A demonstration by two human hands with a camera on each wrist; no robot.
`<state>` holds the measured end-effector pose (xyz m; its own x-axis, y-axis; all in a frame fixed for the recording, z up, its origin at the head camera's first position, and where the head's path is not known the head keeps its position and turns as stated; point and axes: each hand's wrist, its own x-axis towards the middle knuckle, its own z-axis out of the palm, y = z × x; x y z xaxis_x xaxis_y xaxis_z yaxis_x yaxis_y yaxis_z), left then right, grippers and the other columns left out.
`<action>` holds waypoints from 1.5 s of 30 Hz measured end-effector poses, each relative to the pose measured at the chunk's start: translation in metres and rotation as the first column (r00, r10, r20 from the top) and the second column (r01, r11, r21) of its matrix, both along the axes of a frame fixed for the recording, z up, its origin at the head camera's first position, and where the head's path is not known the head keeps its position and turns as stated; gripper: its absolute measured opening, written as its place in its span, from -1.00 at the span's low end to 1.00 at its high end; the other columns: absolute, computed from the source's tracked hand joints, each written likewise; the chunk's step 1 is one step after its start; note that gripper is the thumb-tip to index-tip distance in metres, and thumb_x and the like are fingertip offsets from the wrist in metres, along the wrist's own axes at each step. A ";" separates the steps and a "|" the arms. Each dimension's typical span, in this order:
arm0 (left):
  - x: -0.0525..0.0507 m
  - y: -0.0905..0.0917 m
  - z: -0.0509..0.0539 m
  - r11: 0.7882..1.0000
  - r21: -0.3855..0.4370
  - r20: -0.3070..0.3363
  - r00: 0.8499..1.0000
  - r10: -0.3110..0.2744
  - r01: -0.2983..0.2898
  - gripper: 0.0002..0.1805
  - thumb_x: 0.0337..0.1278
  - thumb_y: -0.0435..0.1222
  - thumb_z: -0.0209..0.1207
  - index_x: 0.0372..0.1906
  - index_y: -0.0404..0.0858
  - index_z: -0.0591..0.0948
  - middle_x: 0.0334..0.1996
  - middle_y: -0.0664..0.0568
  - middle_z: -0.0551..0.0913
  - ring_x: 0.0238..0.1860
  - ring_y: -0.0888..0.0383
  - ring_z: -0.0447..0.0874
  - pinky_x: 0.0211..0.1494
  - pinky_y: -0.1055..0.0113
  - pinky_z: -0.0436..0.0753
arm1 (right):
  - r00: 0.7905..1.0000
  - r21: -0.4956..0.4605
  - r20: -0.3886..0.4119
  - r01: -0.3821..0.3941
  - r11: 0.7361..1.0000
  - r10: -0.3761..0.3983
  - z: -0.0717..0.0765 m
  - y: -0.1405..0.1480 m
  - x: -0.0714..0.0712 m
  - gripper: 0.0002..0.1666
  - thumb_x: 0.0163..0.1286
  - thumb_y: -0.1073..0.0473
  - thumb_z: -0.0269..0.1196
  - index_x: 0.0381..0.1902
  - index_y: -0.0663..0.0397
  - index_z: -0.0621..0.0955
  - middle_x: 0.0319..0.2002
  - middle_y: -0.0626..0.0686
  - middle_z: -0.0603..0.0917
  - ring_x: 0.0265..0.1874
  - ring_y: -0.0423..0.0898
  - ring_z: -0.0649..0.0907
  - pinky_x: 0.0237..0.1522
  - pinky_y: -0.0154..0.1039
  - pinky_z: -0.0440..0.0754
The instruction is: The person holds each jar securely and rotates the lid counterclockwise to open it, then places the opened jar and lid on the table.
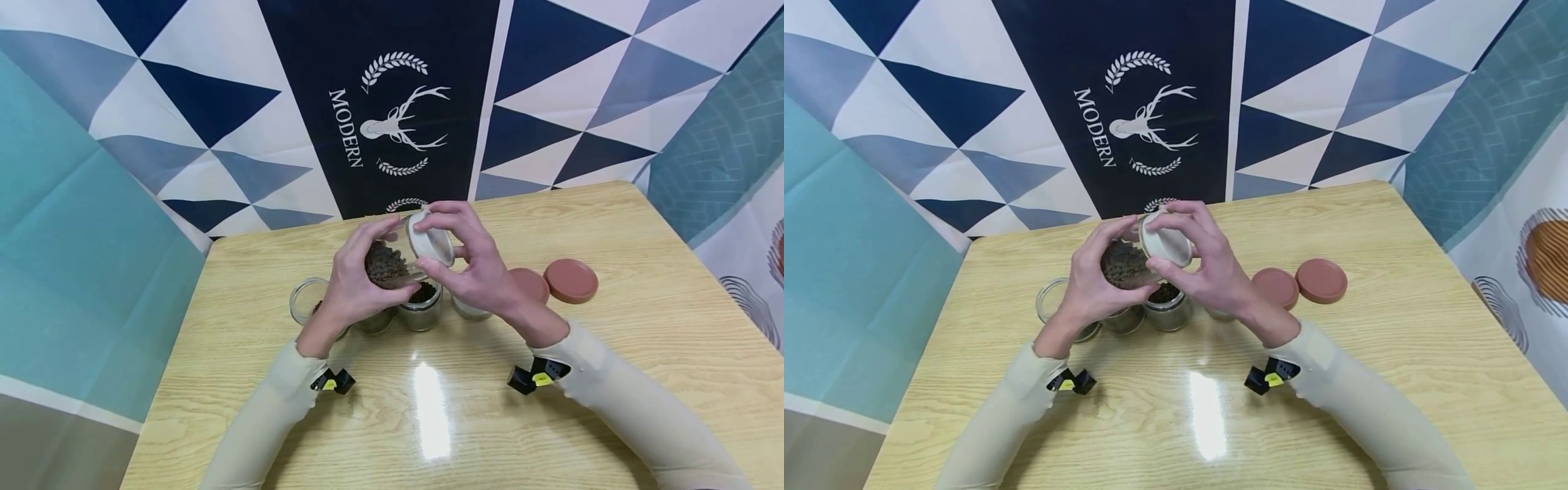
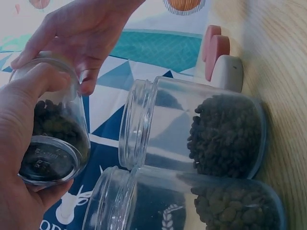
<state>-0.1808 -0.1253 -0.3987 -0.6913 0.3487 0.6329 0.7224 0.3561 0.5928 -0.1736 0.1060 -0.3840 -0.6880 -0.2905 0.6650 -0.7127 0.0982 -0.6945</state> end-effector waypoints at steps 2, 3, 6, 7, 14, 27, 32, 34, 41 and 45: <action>0.000 0.000 0.000 1.000 0.003 0.003 1.000 0.007 -0.007 0.06 -0.16 -0.27 0.76 0.56 -0.26 0.53 0.40 -0.17 0.69 0.28 -0.09 0.83 0.42 -0.02 0.80 | 1.000 0.023 -0.010 0.009 1.000 -0.009 0.000 0.001 0.000 -0.43 0.32 0.50 0.44 0.29 0.28 0.63 0.46 0.44 0.45 0.37 -0.06 0.58 -0.19 -0.33 0.88; 0.000 0.000 0.000 1.000 0.004 0.003 1.000 0.011 -0.011 0.06 -0.17 -0.27 0.76 0.56 -0.26 0.53 0.40 -0.16 0.70 0.28 -0.09 0.83 0.41 -0.02 0.80 | 1.000 0.036 -0.017 0.015 0.999 -0.014 0.001 0.001 -0.001 -0.44 0.34 0.47 0.45 0.29 0.26 0.63 0.46 0.44 0.46 0.38 -0.05 0.58 -0.19 -0.32 0.88; 0.000 0.000 0.000 1.000 0.006 -0.003 1.000 0.017 -0.017 0.05 -0.17 -0.26 0.76 0.55 -0.25 0.54 0.38 -0.16 0.71 0.27 -0.10 0.85 0.39 -0.02 0.82 | 0.999 0.077 -0.045 0.024 0.997 -0.021 0.003 0.004 -0.002 -0.47 0.44 0.32 0.49 0.32 0.23 0.64 0.47 0.45 0.48 0.40 0.03 0.58 -0.25 -0.26 0.89; 0.000 0.000 0.000 1.000 0.006 -0.006 1.000 0.019 -0.019 0.04 -0.17 -0.26 0.76 0.54 -0.25 0.55 0.38 -0.16 0.71 0.26 -0.12 0.85 0.39 -0.02 0.82 | 0.999 0.088 -0.051 0.021 0.996 -0.017 0.004 0.005 -0.002 -0.48 0.49 0.24 0.50 0.33 0.22 0.64 0.47 0.46 0.48 0.41 0.07 0.58 -0.26 -0.21 0.91; 0.000 -0.002 0.001 1.000 0.018 -0.018 0.999 0.026 -0.026 0.05 -0.20 -0.27 0.77 0.53 -0.26 0.57 0.36 -0.17 0.74 0.24 -0.12 0.87 0.37 -0.02 0.83 | 1.000 0.198 -0.018 0.028 0.980 -0.025 0.015 0.013 -0.001 -0.20 0.49 -0.04 0.54 0.56 0.08 0.57 0.52 0.33 0.51 0.40 0.20 0.62 -0.27 0.00 0.95; 0.001 -0.002 0.002 1.000 0.020 -0.006 1.000 0.011 -0.011 0.07 -0.19 -0.27 0.77 0.56 -0.25 0.55 0.38 -0.19 0.71 0.26 -0.16 0.84 0.39 -0.12 0.82 | 0.987 0.166 0.120 0.082 0.983 -0.103 0.026 0.019 -0.001 -0.10 0.34 0.27 0.56 0.63 -0.12 0.58 0.39 0.09 0.67 0.19 -0.06 0.67 -0.18 -0.36 0.87; 0.002 -0.001 0.002 1.000 0.004 -0.008 1.000 0.012 -0.012 0.07 -0.19 -0.25 0.78 0.56 -0.23 0.55 0.36 -0.19 0.73 0.26 -0.13 0.85 0.41 -0.04 0.81 | 0.993 0.186 0.059 0.092 0.978 -0.104 0.024 0.016 -0.001 -0.19 0.29 0.33 0.58 0.51 0.05 0.66 0.23 0.18 0.70 0.05 -0.08 0.62 -0.30 -0.36 0.86; 0.002 -0.001 0.001 1.000 0.001 -0.013 1.000 0.012 -0.012 0.07 -0.19 -0.25 0.78 0.56 -0.24 0.55 0.36 -0.19 0.73 0.26 -0.13 0.85 0.40 -0.04 0.82 | 0.994 0.187 0.053 0.086 0.979 -0.097 0.023 0.016 -0.001 -0.21 0.28 0.34 0.58 0.49 0.07 0.68 0.24 0.19 0.68 0.05 -0.07 0.61 -0.30 -0.36 0.86; 0.001 -0.003 0.000 1.000 -0.003 -0.036 0.999 -0.004 0.004 0.07 -0.22 -0.28 0.78 0.53 -0.30 0.55 0.34 -0.23 0.72 0.24 -0.17 0.86 0.38 -0.08 0.82 | 0.996 0.200 0.067 0.042 0.979 -0.056 0.021 0.018 -0.002 -0.24 0.29 0.37 0.57 0.46 0.12 0.68 0.27 0.21 0.65 0.10 -0.03 0.60 -0.27 -0.32 0.88; 0.001 -0.003 -0.001 1.000 -0.004 -0.047 0.999 -0.016 0.016 0.07 -0.22 -0.28 0.78 0.53 -0.31 0.55 0.34 -0.24 0.72 0.24 -0.15 0.86 0.37 -0.15 0.82 | 0.997 0.198 0.069 0.022 0.980 -0.036 0.020 0.019 -0.002 -0.24 0.29 0.39 0.57 0.45 0.13 0.68 0.28 0.21 0.64 0.12 -0.02 0.60 -0.26 -0.31 0.89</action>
